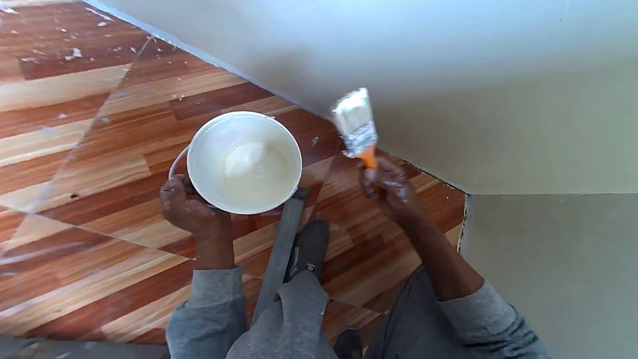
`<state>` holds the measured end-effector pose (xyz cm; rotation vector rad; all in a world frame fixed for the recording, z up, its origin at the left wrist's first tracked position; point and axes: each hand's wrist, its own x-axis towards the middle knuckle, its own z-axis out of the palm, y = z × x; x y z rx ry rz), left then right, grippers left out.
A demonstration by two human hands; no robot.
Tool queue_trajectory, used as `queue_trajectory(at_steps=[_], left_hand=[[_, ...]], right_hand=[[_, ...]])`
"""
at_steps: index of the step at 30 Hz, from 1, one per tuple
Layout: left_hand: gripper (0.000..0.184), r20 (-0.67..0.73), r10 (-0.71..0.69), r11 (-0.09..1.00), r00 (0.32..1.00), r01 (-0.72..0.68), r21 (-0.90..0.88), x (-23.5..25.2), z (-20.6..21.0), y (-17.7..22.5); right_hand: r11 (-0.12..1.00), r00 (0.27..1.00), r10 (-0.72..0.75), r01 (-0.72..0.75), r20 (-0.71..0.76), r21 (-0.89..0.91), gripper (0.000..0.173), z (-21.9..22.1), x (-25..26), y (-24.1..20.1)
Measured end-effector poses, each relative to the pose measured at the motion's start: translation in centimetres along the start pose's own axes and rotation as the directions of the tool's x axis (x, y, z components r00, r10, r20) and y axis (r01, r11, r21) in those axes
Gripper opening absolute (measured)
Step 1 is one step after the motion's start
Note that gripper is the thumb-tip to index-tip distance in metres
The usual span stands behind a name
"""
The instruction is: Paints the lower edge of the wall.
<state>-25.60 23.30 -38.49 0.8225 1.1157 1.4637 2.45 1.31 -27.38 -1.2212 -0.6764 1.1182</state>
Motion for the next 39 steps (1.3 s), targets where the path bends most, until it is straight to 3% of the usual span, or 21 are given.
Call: queue_trajectory(at_steps=[2,4,6,8,9,11,13,16,20,25,33,36,39], left_hand=[[0.027,-0.003,-0.011,1.000,1.000,0.011,-0.005,0.7,-1.4,-0.5],[0.026,0.004,-0.008,1.000,1.000,0.008,0.023,1.5,-3.0,-0.5],[0.028,0.038,-0.011,0.999,0.999,0.010,0.039,2.5,-4.3,-0.2],[0.049,0.138,-0.020,1.000,0.990,0.020,0.001,3.1,-5.5,0.3],[0.056,0.124,-0.009,0.999,0.992,0.004,0.036,3.4,-6.3,0.2],[0.051,0.099,0.123,0.958,0.987,-0.144,0.248,4.3,-9.8,-1.3],[0.045,0.193,0.230,0.784,0.954,-0.300,0.544,4.5,-13.5,-2.5],[0.048,0.224,0.126,0.566,0.966,-0.256,0.784,2.8,-15.6,-3.0],[0.050,0.256,0.120,0.483,0.959,-0.282,0.829,1.9,-17.1,-5.2],[0.052,0.301,0.096,0.299,0.949,-0.315,0.901,3.0,-18.6,-6.8],[0.050,0.313,0.063,0.222,0.948,-0.319,0.921,3.3,-19.5,-7.4],[0.051,0.312,0.028,0.224,0.950,-0.310,0.924,3.1,-19.1,-6.9],[0.053,0.315,0.024,0.216,0.949,-0.313,0.925,3.1,-19.3,-7.0]], right_hand=[[0.953,0.987,-0.074,0.028,-0.141,-0.302,0.025,-3.8,-1.5,-1.9],[0.826,0.954,-0.152,-0.022,-0.260,-0.564,0.037,-7.3,-3.3,-3.4],[0.715,0.913,-0.250,-0.051,-0.323,-0.698,0.038,-10.2,-4.8,-4.1],[0.625,0.901,-0.270,-0.104,-0.339,-0.774,0.033,-12.0,-6.0,-4.5],[0.571,0.906,-0.259,-0.135,-0.334,-0.810,0.031,-12.5,-6.4,-4.4],[0.446,0.919,-0.228,-0.195,-0.322,-0.873,0.029,-12.8,-6.5,-3.6],[0.329,0.931,-0.199,-0.231,-0.306,-0.916,0.030,-12.3,-5.9,-2.2],[0.151,0.952,-0.171,-0.228,-0.252,-0.962,0.032,-12.1,-4.0,0.8],[-0.061,0.981,-0.125,-0.156,-0.147,-0.986,0.033,-11.8,-0.4,4.1],[-0.223,0.978,-0.032,-0.206,-0.204,-0.953,0.036,-11.6,2.5,5.3],[-0.341,0.927,0.020,-0.346,-0.375,-0.874,0.029,-13.4,0.3,4.0],[-0.387,0.833,0.053,-0.491,-0.550,-0.781,0.030,-14.7,-1.5,3.0],[-0.406,0.759,0.081,-0.567,-0.646,-0.717,0.029,-12.8,-2.4,1.6]])
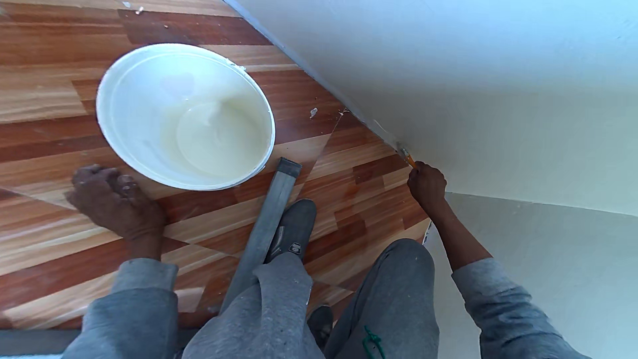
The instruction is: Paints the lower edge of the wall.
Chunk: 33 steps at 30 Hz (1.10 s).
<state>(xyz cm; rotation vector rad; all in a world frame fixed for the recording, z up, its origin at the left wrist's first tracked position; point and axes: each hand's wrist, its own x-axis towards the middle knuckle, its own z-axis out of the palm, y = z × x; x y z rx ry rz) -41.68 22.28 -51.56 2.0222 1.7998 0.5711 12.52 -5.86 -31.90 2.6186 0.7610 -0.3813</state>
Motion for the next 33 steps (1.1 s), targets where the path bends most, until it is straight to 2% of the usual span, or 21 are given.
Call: queue_trajectory(at_steps=[2,4,7,9,12,15,17,20,23,24,26,28,33], left_hand=[[0.053,-0.010,-0.002,1.000,1.000,0.002,-0.004,0.3,-0.1,0.3],[0.053,0.006,-0.010,1.000,1.000,0.010,-0.015,0.3,-0.2,0.5],[0.053,0.001,-0.015,1.000,1.000,0.015,-0.023,0.3,-0.4,1.1],[0.053,-0.008,-0.004,0.999,1.000,0.004,-0.033,0.3,-0.5,1.1],[0.052,-0.004,-0.001,0.999,1.000,0.001,-0.041,0.3,-0.5,1.0],[0.051,-0.002,-0.011,0.999,1.000,0.011,-0.038,0.3,-0.4,0.8],[0.051,-0.001,-0.012,1.000,1.000,0.012,-0.025,0.4,-0.4,0.7],[0.054,0.013,-0.023,1.000,1.000,0.023,-0.009,0.3,-0.2,0.2],[0.055,0.019,-0.023,1.000,1.000,0.023,-0.010,0.3,-0.4,0.7],[0.055,0.017,-0.019,1.000,1.000,0.019,-0.016,0.4,-0.7,1.1],[0.055,0.013,-0.012,1.000,1.000,0.012,-0.014,0.4,-1.0,1.5],[0.054,0.009,-0.004,1.000,1.000,0.004,0.000,0.4,-0.9,1.4],[0.051,-0.014,0.016,1.000,1.000,-0.016,0.004,0.5,-0.5,0.8]], right_hand=[[0.998,0.999,-0.046,0.047,-0.018,0.038,0.029,-0.9,-1.5,-1.4],[0.985,0.984,-0.158,0.164,-0.087,0.057,0.033,-1.3,-2.1,-3.1],[0.952,0.948,-0.278,0.294,-0.155,0.085,0.036,-1.3,-0.9,-6.1],[0.940,0.932,-0.311,0.331,-0.185,0.089,0.034,-0.9,0.4,-7.3],[0.958,0.956,-0.247,0.266,-0.159,0.106,0.031,-0.7,1.1,-6.1],[0.993,0.997,-0.063,0.068,-0.054,0.099,0.032,0.1,0.2,-2.9],[0.997,1.000,0.003,-0.003,-0.001,0.071,0.033,-0.1,-1.1,-2.2],[0.994,0.998,-0.057,0.057,-0.002,0.093,0.033,-1.4,-2.8,-3.8],[0.957,0.958,-0.252,0.268,-0.138,0.114,0.034,-1.5,-2.4,-6.6],[0.953,0.950,-0.275,0.289,-0.148,0.089,0.036,-1.3,-1.2,-7.9],[0.966,0.961,-0.252,0.256,-0.112,0.021,0.036,-1.3,1.0,-9.9],[0.981,0.978,-0.196,0.196,-0.078,-0.012,0.036,-1.4,1.9,-9.9],[0.998,1.000,-0.023,0.021,-0.020,-0.060,0.030,-1.1,0.2,-4.7]])
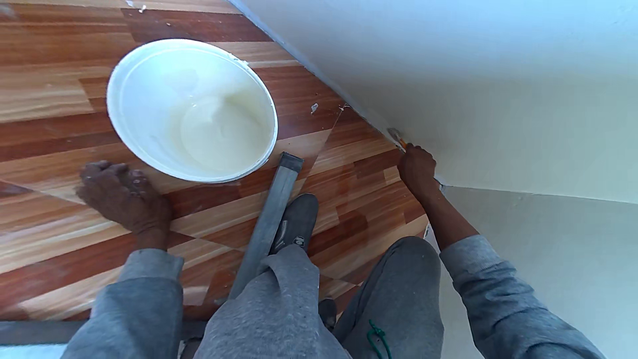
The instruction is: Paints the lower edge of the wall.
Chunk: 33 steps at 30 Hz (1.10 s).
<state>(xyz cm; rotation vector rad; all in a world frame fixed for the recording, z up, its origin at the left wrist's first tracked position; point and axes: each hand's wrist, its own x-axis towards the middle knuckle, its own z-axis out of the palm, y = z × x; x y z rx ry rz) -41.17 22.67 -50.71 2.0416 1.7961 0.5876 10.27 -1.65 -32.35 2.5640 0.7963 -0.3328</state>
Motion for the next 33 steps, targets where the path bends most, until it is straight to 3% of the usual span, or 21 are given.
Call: queue_trajectory(at_steps=[4,11,14,17,20,25,28,33], left_hand=[[0.051,0.000,-0.008,1.000,1.000,0.008,0.011,0.0,-0.1,0.6],[0.051,-0.004,-0.017,1.000,1.000,0.017,-0.003,0.0,-0.2,0.8],[0.052,-0.003,-0.008,1.000,1.000,0.008,0.008,0.1,0.1,0.4],[0.052,-0.020,0.001,1.000,1.000,-0.001,0.006,0.1,0.6,-0.2],[0.051,-0.012,-0.008,0.999,1.000,0.008,0.031,0.1,0.5,-0.2],[0.055,0.009,0.020,1.000,1.000,-0.020,0.008,0.3,0.7,-0.6],[0.054,0.003,0.013,1.000,1.000,-0.013,0.018,0.2,0.9,-0.7],[0.049,-0.007,-0.025,0.999,1.000,0.025,0.035,0.3,0.1,0.6]], right_hand=[[0.996,0.999,-0.039,0.042,-0.033,0.074,0.026,-1.7,-2.8,0.7],[0.963,0.964,-0.229,0.244,-0.131,0.115,0.037,-2.8,1.2,-7.2],[0.979,0.983,-0.154,0.166,-0.102,0.122,0.036,-1.7,2.3,-6.8],[0.983,0.996,-0.048,0.060,-0.072,0.176,0.032,-1.9,-0.5,-5.2],[0.979,0.997,-0.048,0.058,-0.055,0.197,0.031,-2.7,-2.2,-6.1],[0.966,0.988,-0.140,0.151,-0.065,0.211,0.035,-3.0,2.0,-9.0],[0.965,0.993,-0.097,0.109,-0.063,0.238,0.035,-1.5,2.6,-6.4],[0.960,0.997,0.080,-0.080,0.012,0.268,0.034,0.9,-2.2,0.0]])
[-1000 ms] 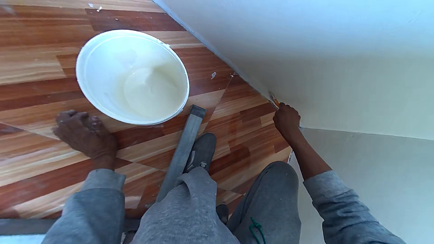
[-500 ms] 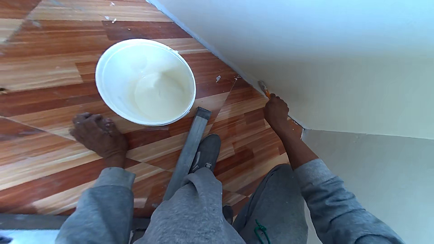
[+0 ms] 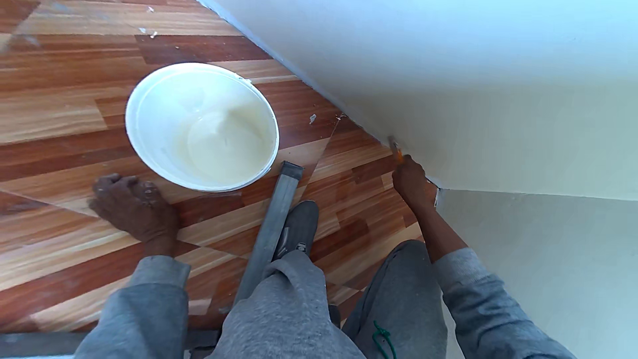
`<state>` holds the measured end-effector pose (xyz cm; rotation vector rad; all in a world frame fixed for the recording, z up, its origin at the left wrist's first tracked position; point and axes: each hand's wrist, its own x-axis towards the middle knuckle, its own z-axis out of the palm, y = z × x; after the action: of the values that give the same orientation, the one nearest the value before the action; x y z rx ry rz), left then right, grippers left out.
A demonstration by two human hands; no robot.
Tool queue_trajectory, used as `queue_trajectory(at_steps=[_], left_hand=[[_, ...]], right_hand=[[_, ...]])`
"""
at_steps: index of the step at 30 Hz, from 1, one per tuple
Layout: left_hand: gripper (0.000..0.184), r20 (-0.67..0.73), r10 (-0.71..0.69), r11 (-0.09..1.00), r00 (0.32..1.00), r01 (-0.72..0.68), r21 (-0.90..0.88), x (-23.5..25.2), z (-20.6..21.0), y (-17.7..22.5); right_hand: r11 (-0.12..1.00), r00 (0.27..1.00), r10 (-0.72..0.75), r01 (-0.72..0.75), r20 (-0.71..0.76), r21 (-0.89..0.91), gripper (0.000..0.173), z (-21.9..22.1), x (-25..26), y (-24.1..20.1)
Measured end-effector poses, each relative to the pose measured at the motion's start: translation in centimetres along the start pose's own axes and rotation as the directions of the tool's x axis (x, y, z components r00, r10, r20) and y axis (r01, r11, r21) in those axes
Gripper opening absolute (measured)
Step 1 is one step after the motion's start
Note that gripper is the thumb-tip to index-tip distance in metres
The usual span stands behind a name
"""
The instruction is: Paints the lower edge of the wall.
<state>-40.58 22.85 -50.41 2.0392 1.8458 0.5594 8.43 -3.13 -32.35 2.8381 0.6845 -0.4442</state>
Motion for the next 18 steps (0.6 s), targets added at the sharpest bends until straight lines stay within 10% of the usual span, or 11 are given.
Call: queue_trajectory(at_steps=[5,10,13,18], left_hand=[[0.055,0.011,0.018,1.000,1.000,-0.018,0.007,-0.5,-0.7,1.5],[0.053,-0.040,0.069,0.993,0.997,-0.065,0.097,-0.3,0.5,-0.5],[0.051,-0.021,0.055,0.993,0.998,-0.053,0.103,-0.1,0.8,-0.7],[0.049,-0.025,0.026,0.994,0.999,-0.023,0.109,-0.1,1.3,-1.1]], right_hand=[[0.912,0.923,-0.339,0.370,-0.182,0.175,0.034,-4.5,-4.2,-2.6],[0.506,0.528,-0.742,0.845,-0.413,0.171,0.033,-13.0,-9.4,-12.3],[0.368,0.342,-0.884,0.930,-0.320,-0.023,0.026,-15.5,-11.6,-18.8],[0.275,0.263,-0.959,0.952,-0.106,-0.130,0.009,-8.9,-9.2,-28.5]])
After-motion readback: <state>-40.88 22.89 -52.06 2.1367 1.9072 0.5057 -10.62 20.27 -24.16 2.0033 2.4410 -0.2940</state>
